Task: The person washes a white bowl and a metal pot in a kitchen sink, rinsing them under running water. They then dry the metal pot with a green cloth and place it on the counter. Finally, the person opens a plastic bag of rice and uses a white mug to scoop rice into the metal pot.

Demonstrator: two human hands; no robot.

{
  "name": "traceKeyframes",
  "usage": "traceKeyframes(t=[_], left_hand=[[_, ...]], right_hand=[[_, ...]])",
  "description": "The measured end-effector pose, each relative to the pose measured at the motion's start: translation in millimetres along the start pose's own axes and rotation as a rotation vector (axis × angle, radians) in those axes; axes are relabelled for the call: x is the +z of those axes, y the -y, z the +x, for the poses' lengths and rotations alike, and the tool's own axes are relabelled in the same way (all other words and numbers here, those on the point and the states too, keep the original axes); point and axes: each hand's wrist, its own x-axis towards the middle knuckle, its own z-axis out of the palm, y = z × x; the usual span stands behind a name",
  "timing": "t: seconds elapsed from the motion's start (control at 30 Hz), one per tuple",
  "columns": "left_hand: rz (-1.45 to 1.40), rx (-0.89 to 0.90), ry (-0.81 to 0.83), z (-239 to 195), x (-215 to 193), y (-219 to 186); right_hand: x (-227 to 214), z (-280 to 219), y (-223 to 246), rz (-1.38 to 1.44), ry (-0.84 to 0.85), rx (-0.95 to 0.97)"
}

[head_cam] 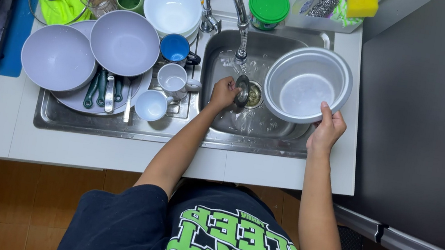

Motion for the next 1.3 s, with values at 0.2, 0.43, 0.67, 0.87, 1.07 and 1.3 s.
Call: traceKeyframes(t=[0.2,0.43,0.67,0.87,1.07,1.3], left_hand=[[-0.297,-0.235,0.067,7.0,-3.4,17.7],[-0.368,-0.287,0.087,-5.5,-1.0,14.0],[-0.471,-0.338,0.16,-16.9,1.9,-22.9],[-0.561,-0.354,0.189,-15.4,9.8,-29.8],[-0.662,-0.386,0.155,-18.6,-1.4,-37.6],[-0.742,-0.408,0.104,-19.8,-20.4,-37.1]], right_hand=[[-37.1,20.6,-41.6,0.304,-0.089,0.246],[-61.1,37.1,-44.3,0.456,-0.193,0.286],[-94.9,56.8,-59.8,0.5,-0.337,0.25],[-102.5,49.6,-55.3,0.476,-0.335,0.228],[-108.1,37.9,-45.5,0.222,-0.333,0.218],[-101.6,1.0,-36.9,-0.175,-0.543,-0.072]])
